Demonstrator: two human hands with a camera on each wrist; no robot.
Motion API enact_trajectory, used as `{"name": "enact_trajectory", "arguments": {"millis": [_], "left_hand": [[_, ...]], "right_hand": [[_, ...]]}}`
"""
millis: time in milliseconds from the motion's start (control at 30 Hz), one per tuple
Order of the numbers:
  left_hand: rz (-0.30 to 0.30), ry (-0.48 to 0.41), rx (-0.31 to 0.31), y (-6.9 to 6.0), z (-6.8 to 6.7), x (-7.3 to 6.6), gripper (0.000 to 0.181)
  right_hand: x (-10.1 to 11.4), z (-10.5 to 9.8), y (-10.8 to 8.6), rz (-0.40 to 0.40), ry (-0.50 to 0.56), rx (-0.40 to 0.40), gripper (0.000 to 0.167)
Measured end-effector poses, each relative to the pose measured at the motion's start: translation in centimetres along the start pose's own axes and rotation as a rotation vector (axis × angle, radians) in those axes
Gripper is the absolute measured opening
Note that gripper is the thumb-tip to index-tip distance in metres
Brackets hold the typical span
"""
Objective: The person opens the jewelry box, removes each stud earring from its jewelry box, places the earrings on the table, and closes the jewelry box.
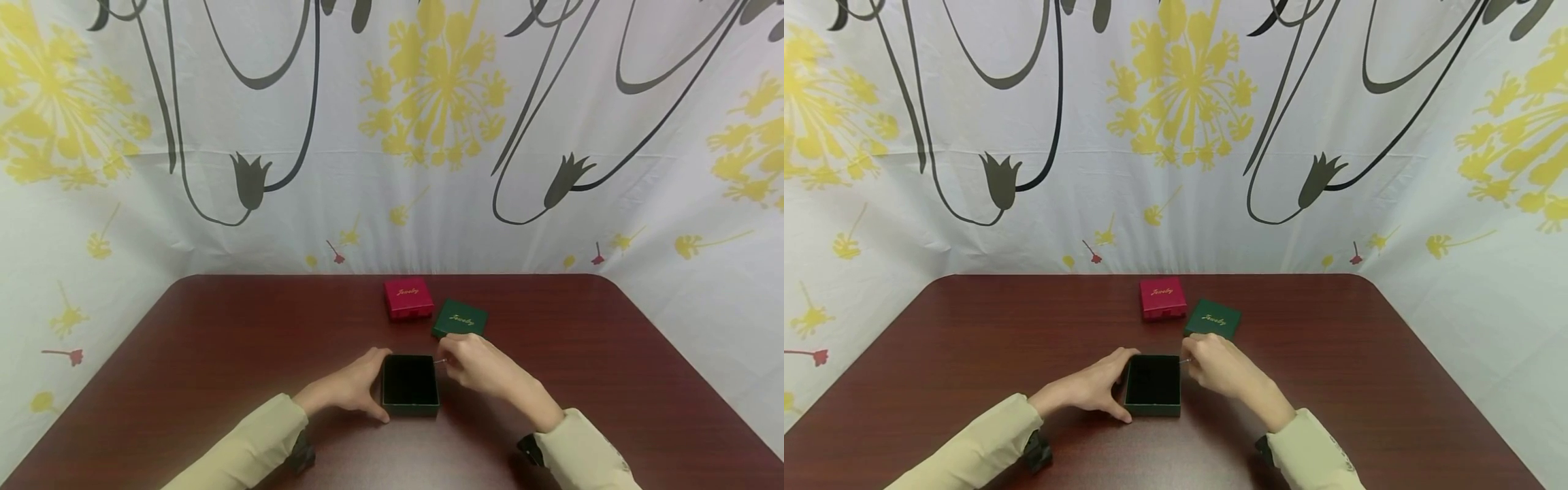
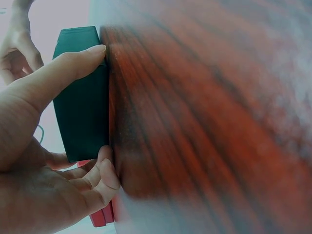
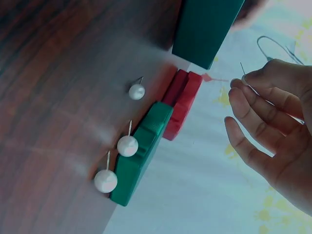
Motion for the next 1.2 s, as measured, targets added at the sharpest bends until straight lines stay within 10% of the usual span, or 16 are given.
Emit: {"name": "enact_trajectory", "arguments": {"millis": [1200], "left_hand": [[-0.004,-0.003,0.006,0.1,0.2,0.2,0.096]], "right_hand": [[-3.4,0.0,-4.0,0.164,0.030,0.178,0.019]]}}
Point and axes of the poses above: each hand's wrist, its own y-axis towards the middle knuckle, its own z-axis out of the palm, x = y × z, the point moved 4 cm from there along y, towards the middle knuckle, and after that the axes turned 10 degrees about y, right-handed, at the moved point
